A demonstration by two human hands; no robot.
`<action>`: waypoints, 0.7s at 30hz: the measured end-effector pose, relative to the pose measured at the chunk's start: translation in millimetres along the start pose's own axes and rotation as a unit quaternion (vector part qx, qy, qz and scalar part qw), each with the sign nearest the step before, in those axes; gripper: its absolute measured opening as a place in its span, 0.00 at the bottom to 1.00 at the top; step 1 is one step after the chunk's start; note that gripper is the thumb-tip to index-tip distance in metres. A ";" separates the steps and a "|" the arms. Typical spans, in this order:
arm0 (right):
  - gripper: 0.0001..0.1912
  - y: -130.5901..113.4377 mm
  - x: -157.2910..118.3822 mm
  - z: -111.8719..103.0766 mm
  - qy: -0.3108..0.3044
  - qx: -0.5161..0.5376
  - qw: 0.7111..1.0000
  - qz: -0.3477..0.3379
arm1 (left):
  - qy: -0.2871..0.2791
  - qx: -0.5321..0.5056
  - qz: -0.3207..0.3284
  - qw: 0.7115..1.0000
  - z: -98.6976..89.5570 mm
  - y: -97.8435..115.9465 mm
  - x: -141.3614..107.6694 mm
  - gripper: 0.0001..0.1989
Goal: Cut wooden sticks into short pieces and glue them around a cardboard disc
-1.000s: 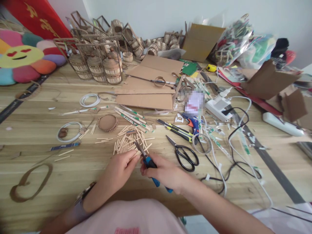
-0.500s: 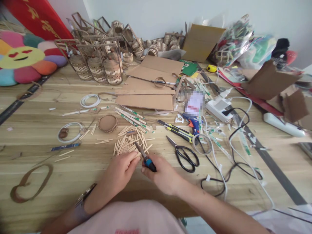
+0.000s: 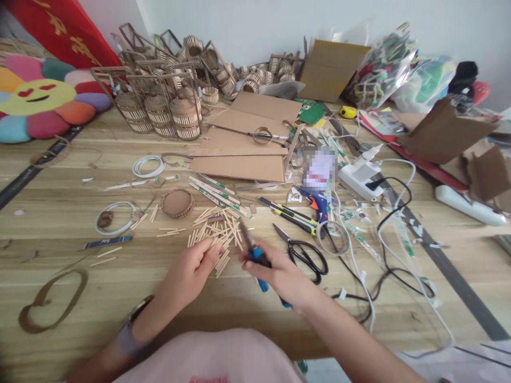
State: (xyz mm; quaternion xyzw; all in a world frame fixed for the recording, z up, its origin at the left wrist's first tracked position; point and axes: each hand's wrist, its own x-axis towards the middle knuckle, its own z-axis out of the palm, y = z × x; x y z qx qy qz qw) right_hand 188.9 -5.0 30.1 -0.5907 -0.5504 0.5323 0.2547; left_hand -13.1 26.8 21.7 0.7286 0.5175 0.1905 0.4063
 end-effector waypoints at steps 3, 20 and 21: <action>0.13 -2.9 1.3 -7.3 0.145 -0.137 0.976 -0.086 | -0.028 -0.010 0.008 1.000 -1.8 -0.2 0.1 0.16; 0.04 6.1 22.1 20.0 0.136 -0.388 0.898 -0.157 | -0.035 0.256 0.053 0.965 13.9 1.7 -0.7 0.13; 0.03 6.3 22.3 22.0 0.144 -0.395 0.894 -0.155 | -0.034 0.264 0.053 0.962 13.4 1.5 -0.7 0.14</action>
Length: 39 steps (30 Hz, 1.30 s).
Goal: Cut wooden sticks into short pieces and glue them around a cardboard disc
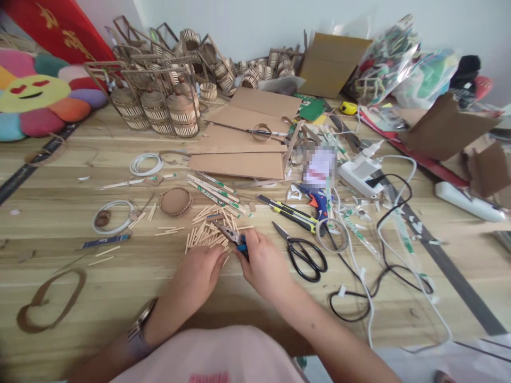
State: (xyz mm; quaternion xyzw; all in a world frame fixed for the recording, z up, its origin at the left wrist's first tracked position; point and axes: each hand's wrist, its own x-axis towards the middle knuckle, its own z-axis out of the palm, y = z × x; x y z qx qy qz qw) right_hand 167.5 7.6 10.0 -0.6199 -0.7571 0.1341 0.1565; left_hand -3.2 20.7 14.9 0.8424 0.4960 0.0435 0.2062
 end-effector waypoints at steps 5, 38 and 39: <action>0.02 -7.0 1.0 8.9 0.015 -0.007 1.000 0.023 | 0.007 0.015 -0.001 1.000 1.2 -1.5 -0.7 0.14; 0.16 -7.6 5.2 -10.7 0.005 0.192 0.981 0.025 | -0.120 -0.669 -0.132 0.721 7.2 -10.2 7.5 0.28; 0.16 -9.3 3.6 -10.4 0.007 0.194 0.981 0.018 | -0.115 -0.670 -0.135 0.721 7.3 -9.9 7.4 0.28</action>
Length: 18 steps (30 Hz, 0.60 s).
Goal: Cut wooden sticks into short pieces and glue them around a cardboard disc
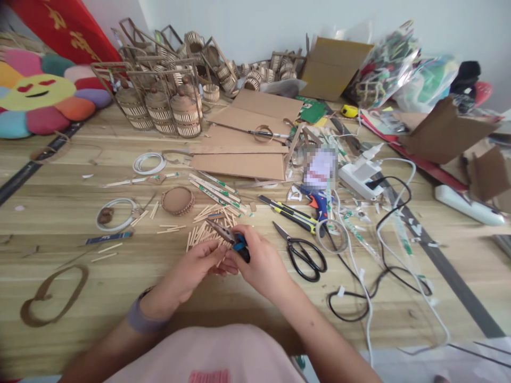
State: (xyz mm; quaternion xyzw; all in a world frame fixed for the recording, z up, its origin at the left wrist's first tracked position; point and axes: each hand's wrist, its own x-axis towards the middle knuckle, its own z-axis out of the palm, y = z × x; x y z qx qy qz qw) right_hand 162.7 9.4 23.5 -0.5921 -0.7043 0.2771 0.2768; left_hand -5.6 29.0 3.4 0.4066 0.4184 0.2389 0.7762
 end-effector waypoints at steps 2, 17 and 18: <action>0.17 -3.6 -3.1 1.5 -0.011 0.007 1.000 0.001 | 0.005 -0.002 -0.001 1.000 0.4 -0.2 -0.1 0.28; 0.16 11.1 2.7 -3.6 0.005 -0.099 0.991 0.094 | 0.113 0.172 0.070 0.976 -5.6 10.6 -5.6 0.18; 0.17 12.1 2.7 -2.3 -0.009 -0.128 0.987 0.099 | 0.138 0.222 0.089 0.961 -7.0 11.5 -6.5 0.17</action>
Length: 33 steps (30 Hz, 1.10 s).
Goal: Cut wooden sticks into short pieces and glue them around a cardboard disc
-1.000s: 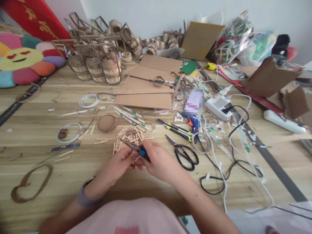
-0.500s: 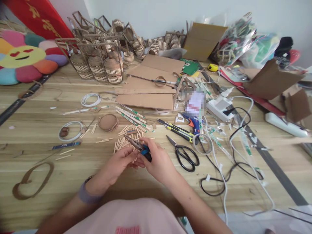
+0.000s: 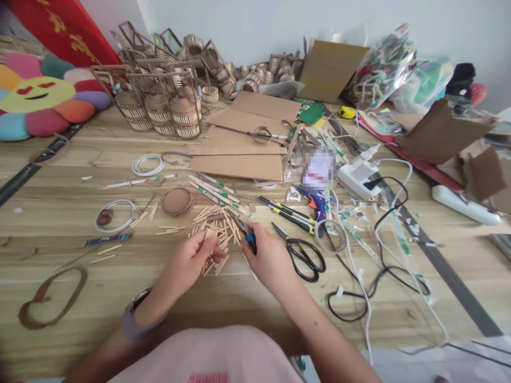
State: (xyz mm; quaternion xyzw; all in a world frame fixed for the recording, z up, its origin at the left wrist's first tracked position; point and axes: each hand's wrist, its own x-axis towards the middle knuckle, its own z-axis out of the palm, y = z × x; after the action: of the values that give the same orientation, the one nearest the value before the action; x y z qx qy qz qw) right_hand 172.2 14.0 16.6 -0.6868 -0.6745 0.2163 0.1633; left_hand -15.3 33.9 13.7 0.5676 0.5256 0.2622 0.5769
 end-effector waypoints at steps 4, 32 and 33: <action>0.18 -5.7 -0.9 8.6 -0.049 -0.082 0.995 0.004 | 0.088 0.187 0.062 0.976 -4.8 -0.2 -0.5 0.14; 0.09 -23.9 6.9 -10.4 -0.004 0.429 0.902 0.050 | -0.043 -0.172 -0.042 0.983 -8.1 2.8 2.8 0.19; 0.09 -27.5 9.6 -9.5 -0.008 0.453 0.890 0.058 | -0.064 -0.202 -0.061 0.975 -7.9 2.4 3.0 0.18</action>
State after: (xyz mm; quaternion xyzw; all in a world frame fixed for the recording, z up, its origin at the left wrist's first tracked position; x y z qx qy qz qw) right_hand 153.5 25.2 38.2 -0.5745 -0.4635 0.5128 0.4383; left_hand -20.8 40.1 16.5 0.4215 0.4575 0.2906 0.7270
